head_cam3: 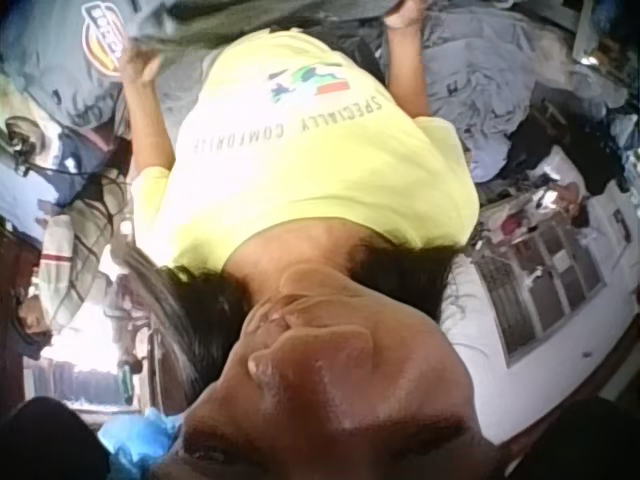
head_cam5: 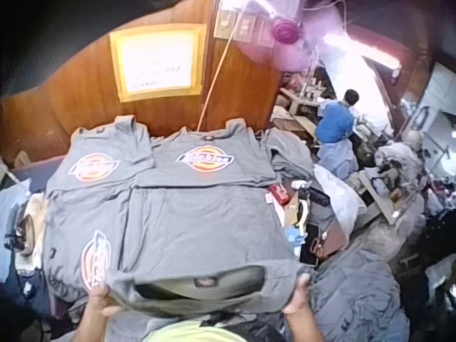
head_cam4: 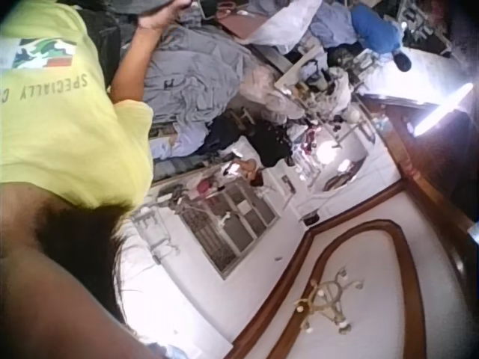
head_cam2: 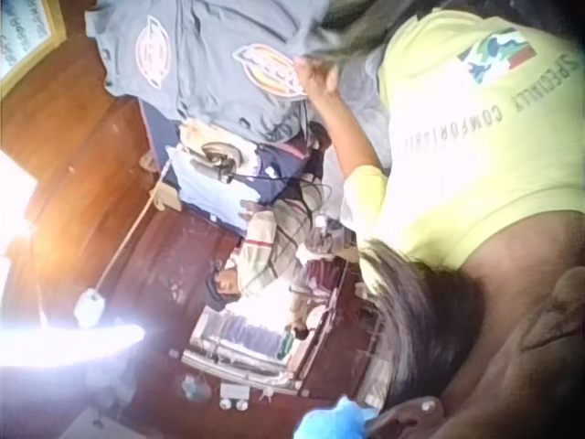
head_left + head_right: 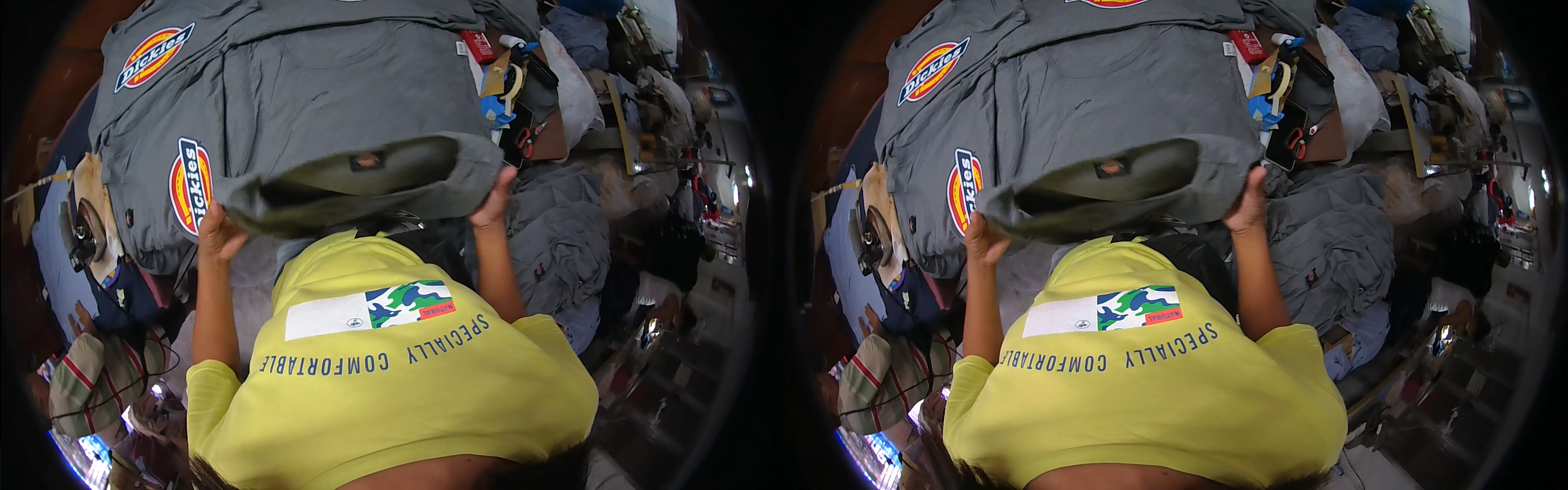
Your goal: The person organizes and trims loose threads from gray garments with logos, using shears by hand on a work table in a garment factory.
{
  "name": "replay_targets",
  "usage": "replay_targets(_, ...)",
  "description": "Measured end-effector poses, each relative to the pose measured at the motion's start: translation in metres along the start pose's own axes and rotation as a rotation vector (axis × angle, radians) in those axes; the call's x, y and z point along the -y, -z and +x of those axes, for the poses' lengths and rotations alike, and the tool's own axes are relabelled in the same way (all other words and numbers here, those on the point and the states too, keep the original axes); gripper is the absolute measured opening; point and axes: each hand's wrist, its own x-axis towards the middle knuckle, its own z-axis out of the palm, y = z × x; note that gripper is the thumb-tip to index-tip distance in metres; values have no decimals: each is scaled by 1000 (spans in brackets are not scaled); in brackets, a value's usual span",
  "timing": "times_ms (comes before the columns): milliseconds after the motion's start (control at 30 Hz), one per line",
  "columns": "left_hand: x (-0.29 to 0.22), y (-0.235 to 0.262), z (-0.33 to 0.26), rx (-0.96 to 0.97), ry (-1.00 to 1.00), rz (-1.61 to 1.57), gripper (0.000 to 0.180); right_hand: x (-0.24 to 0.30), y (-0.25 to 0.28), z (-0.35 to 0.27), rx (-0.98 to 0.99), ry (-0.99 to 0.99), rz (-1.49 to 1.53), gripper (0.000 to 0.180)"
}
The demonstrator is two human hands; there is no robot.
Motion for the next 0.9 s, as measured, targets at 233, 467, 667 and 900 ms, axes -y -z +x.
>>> replay_targets(233,35,25,-23,56,130,-271,50,-9,36,3,107,-228,-53,55)
replay_targets(467,11,-6,-31,123,-10,434,29,12,15,13,-19,-81,-382,49)
replay_targets(667,-9,-15,-55,2,-400,247,29,61,33,-23,-30,191,-56,30)
replay_targets(900,-56,-34,-53,202,-664,262,33,120,-7,1,417,239,47,58)
